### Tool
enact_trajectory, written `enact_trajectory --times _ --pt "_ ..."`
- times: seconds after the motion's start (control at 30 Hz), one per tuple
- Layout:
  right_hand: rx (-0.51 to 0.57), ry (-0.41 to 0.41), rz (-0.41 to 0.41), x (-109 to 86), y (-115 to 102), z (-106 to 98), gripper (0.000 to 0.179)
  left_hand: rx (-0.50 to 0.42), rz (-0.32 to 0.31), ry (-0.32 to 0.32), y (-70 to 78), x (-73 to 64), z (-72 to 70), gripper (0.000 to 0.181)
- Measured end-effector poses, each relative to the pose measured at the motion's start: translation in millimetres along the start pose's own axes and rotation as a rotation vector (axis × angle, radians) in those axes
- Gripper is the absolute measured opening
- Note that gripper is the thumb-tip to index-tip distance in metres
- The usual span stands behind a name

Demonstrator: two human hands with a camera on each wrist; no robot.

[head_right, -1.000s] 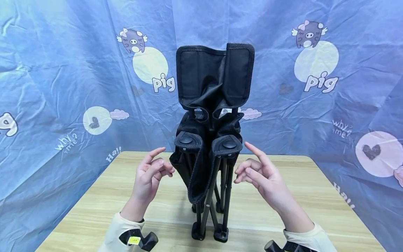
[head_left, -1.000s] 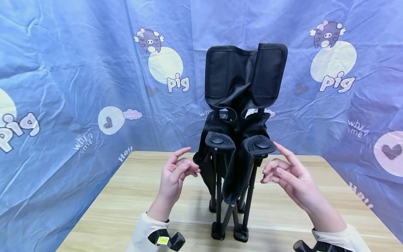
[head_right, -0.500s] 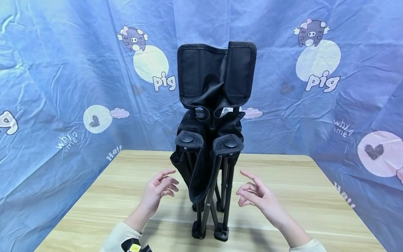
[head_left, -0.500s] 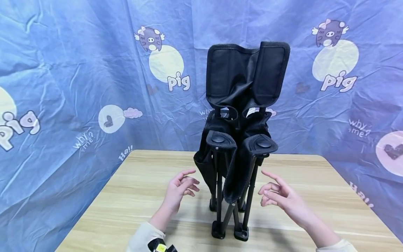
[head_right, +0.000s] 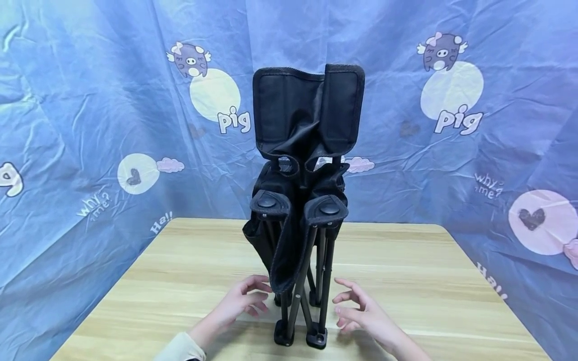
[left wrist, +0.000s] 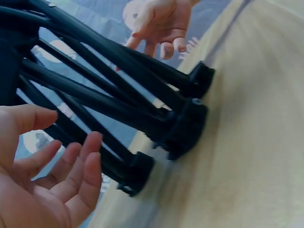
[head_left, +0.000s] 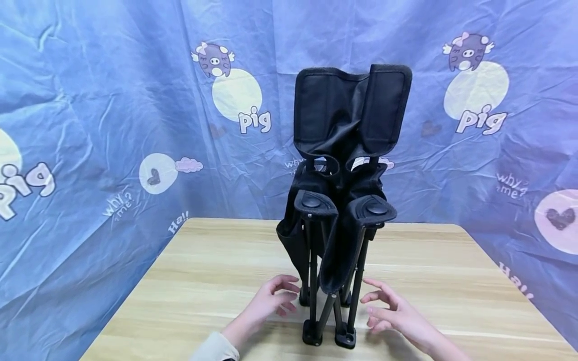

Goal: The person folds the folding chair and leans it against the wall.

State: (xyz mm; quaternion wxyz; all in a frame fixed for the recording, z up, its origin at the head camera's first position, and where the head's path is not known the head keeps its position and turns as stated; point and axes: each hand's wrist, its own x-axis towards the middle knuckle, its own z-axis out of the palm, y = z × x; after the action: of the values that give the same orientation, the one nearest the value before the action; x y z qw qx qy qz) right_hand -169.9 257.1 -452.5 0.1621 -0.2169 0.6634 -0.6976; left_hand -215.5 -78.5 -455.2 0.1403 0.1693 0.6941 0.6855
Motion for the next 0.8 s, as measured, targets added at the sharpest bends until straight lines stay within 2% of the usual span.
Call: enact_trajectory --times 0.17,0.33,0.47,0.6,0.8 --pt "0.075 -0.032 0.066 -0.1 14.8 8.5 0.055 -0.053 -0.048 -0.076 -13.4 -5.5 6.0 0.049" --pt "0.105 -0.044 0.104 1.0 28.0 17.3 0.049 -0.083 -0.102 -0.098 -23.2 -10.0 9.1 0.058" --pt "0.082 -0.048 0.128 3.0 33.1 22.8 0.047 -0.088 -0.127 -0.119 -27.9 -11.3 12.2 0.066" --pt "0.081 -0.066 0.142 5.0 35.2 26.8 0.056 -0.119 -0.137 -0.137 -31.3 -11.5 14.9 0.068" --pt "0.077 -0.044 0.165 7.1 37.8 30.5 0.065 -0.173 -0.153 -0.179 -36.0 -14.8 18.8 0.057"
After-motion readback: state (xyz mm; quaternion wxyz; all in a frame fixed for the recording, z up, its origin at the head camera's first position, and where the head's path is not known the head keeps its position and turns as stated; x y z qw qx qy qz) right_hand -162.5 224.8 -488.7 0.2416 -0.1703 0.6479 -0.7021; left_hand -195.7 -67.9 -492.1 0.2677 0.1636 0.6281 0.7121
